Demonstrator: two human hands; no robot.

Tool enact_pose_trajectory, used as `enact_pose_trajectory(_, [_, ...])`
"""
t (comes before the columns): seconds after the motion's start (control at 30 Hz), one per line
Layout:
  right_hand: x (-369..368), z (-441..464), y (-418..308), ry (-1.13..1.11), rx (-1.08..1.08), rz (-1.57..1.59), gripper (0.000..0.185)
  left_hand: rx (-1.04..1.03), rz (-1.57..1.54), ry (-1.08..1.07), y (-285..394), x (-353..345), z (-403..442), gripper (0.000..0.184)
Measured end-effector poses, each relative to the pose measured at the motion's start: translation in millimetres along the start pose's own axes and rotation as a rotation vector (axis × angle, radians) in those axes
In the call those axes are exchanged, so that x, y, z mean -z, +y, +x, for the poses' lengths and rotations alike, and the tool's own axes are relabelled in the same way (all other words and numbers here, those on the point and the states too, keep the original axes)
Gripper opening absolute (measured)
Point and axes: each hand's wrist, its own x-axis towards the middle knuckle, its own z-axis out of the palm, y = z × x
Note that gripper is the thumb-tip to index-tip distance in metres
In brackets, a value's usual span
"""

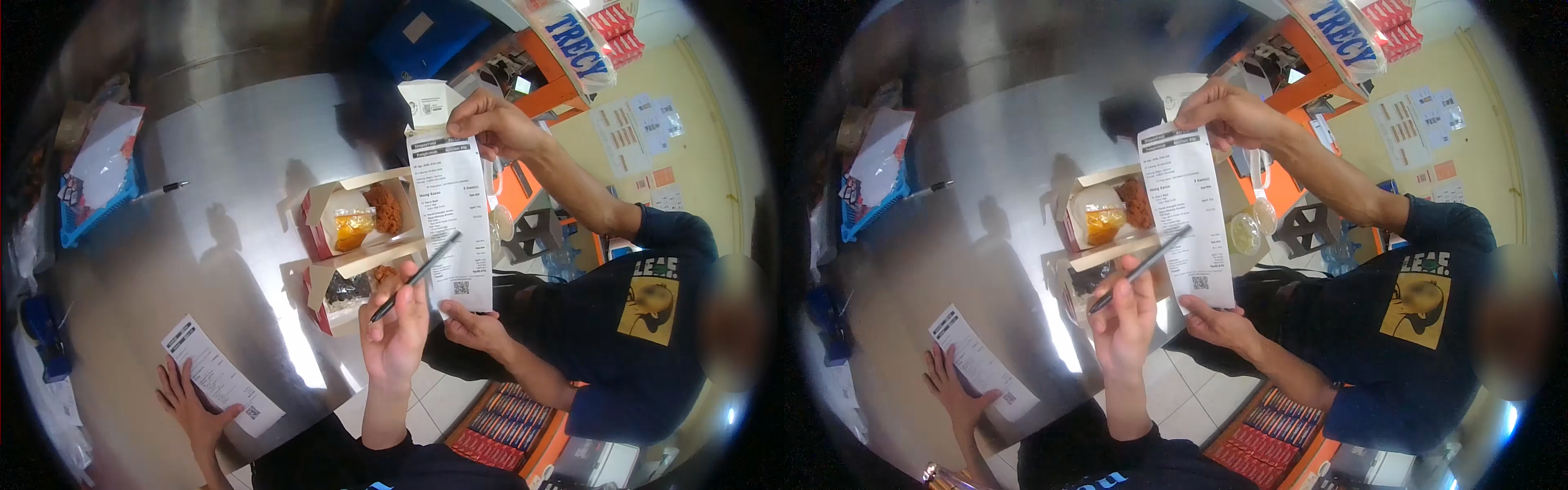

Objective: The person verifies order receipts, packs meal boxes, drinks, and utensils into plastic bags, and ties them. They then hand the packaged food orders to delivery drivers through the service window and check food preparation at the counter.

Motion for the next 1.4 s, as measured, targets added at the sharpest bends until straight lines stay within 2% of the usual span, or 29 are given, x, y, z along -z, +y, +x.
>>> enact_pose_trajectory(0.03, [-2.2, -2.3, 0.0, 0.033, 0.063, -0.095, 0.026, -0.002, 0.003, 0.008, -0.5, 0.2, 0.1, 0.115])
enact_pose_trajectory(0.1, [-6.2, -4.3, -0.5, -0.044, 0.090, -0.145, 0.028, 0.000, -0.008, -0.003, -0.4, 0.1, -0.2, 0.115])
enact_pose_trajectory(0.17, [-15.8, -5.2, -1.5, -0.073, -0.084, -0.232, 0.030, -0.001, -0.009, -0.005, 1.4, 0.0, -1.3, 0.115])
enact_pose_trajectory(0.2, [-16.1, -2.1, -0.7, -0.076, -0.168, -0.134, 0.031, -0.001, -0.011, -0.002, 1.3, 1.3, -0.4, 0.115])
enact_pose_trajectory(0.33, [-21.7, 8.5, -1.4, -0.067, -0.206, 0.009, 0.031, -0.013, 0.000, -0.030, 1.5, 2.6, 0.5, 0.116])
enact_pose_trajectory(0.83, [-21.3, 20.7, 5.1, -0.078, -0.161, 0.154, 0.027, 0.019, 0.014, -0.023, 2.6, 3.3, 0.5, 0.114])
enact_pose_trajectory(1.4, [-10.9, 18.3, 11.1, -0.111, -0.111, 0.140, 0.027, 0.032, 0.010, -0.026, 2.2, 2.4, 0.8, 0.117])
